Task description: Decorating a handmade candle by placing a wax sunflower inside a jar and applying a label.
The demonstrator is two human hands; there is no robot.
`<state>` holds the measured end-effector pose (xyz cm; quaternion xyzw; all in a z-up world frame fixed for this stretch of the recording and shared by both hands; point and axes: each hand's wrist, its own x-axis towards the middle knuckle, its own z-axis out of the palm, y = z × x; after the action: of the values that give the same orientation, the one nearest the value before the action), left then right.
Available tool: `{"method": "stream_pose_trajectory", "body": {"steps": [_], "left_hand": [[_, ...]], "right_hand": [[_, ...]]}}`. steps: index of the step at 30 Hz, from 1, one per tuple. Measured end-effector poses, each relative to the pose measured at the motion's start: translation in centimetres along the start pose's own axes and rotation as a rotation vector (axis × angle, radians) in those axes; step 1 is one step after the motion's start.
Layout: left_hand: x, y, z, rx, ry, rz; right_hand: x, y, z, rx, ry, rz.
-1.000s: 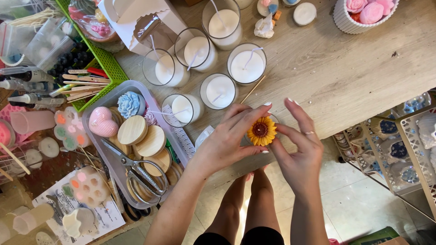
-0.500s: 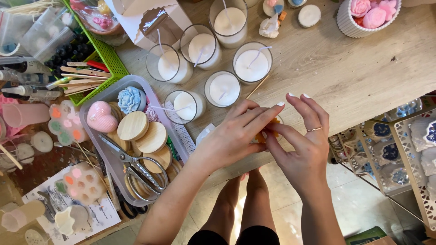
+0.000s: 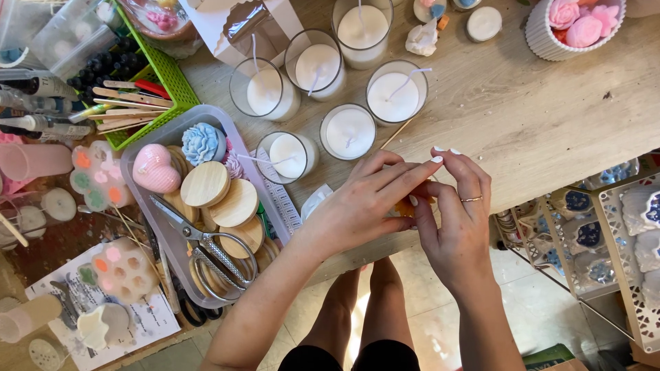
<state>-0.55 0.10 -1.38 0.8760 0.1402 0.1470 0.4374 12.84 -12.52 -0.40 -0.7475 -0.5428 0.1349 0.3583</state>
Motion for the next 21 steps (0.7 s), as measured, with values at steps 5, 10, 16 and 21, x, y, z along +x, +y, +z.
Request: {"method": "stream_pose_trajectory", "body": {"steps": [5, 10, 16, 21], "left_hand": [[-0.3, -0.3, 0.1, -0.069, -0.006, -0.026], [-0.8, -0.3, -0.2, -0.157, -0.012, -0.055], [-1.6, 0.9, -1.2, -0.218, 0.067, -0.192], [-1.4, 1.7, 0.4, -0.208, 0.158, -0.292]], "right_hand": [[-0.8, 0.6, 0.8, 0.004, 0.015, 0.002], [-1.0, 0.7, 0.7, 0.053, 0.012, 0.053], [-1.1, 0.6, 0.5, 0.12, 0.009, 0.113], [-1.2, 0.8, 0.9, 0.21, 0.057, 0.121]]}}
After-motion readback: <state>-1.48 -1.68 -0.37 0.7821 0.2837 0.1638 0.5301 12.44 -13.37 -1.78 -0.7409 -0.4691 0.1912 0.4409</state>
